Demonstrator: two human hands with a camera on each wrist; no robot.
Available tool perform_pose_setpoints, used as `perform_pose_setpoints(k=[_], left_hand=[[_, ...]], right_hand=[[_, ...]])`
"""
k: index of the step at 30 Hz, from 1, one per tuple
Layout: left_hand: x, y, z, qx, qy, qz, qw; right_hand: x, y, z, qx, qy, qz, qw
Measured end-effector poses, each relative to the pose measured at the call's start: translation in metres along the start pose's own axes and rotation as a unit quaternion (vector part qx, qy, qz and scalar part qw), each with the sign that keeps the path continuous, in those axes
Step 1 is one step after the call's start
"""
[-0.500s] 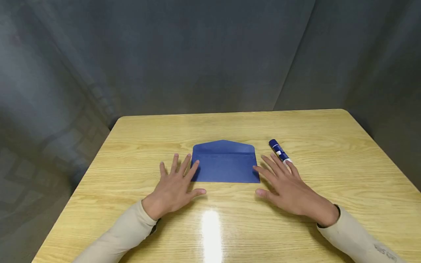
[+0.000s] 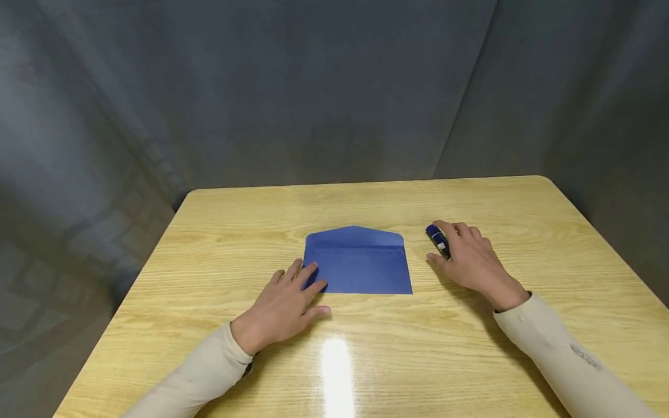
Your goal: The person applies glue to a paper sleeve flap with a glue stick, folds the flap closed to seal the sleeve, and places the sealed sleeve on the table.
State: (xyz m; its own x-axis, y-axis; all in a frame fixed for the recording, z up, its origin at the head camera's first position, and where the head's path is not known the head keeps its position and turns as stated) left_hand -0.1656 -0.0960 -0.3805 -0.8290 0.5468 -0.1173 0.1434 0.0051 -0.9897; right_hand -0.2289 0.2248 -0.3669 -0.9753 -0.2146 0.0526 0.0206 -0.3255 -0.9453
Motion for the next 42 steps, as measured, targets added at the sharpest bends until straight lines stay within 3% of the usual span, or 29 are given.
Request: perform_pose_setpoints(k=[8, 12, 17, 26, 34, 39, 42], left_hand=[[0.004, -0.003, -0.003, 0.027, 0.017, -0.012, 0.9994], [0.005, -0.002, -0.004, 0.035, 0.014, 0.01, 0.9992], [0.005, 0.004, -0.007, 0.041, 0.015, 0.036, 0.9984], [0.005, 0.003, -0.006, 0.052, 0.015, 0.024, 0.9982], [0.008, -0.001, -0.012, 0.044, 0.04, -0.015, 0.9981], [0.011, -0.006, -0.019, 0.081, 0.058, -0.052, 0.9936], [0.012, -0.012, -0.026, 0.096, 0.075, -0.102, 0.9873]], right_hand=[[0.003, 0.005, -0.009, -0.022, 0.04, 0.044, 0.998], [0.002, 0.005, -0.011, -0.03, 0.047, 0.056, 0.997], [0.001, 0.005, -0.011, -0.048, 0.033, 0.055, 0.997], [-0.001, 0.002, 0.001, -0.008, -0.002, 0.039, 0.999], [-0.014, -0.003, 0.033, 0.008, -0.077, -0.008, 0.997], [-0.025, 0.005, 0.057, 0.024, -0.139, 0.003, 0.99], [-0.034, 0.011, 0.072, 0.041, -0.163, 0.021, 0.986]])
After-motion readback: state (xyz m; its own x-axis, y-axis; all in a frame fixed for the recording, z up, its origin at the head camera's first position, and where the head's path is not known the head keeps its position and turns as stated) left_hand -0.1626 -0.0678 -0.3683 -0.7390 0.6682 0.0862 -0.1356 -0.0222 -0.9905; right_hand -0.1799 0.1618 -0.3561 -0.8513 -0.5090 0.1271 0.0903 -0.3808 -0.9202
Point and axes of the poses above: each hand's wrist, its own x-axis towards the middle knuckle, its own y-axis out of the palm, z = x × y, the point moved 7 cm from there along x, towards the middle knuckle
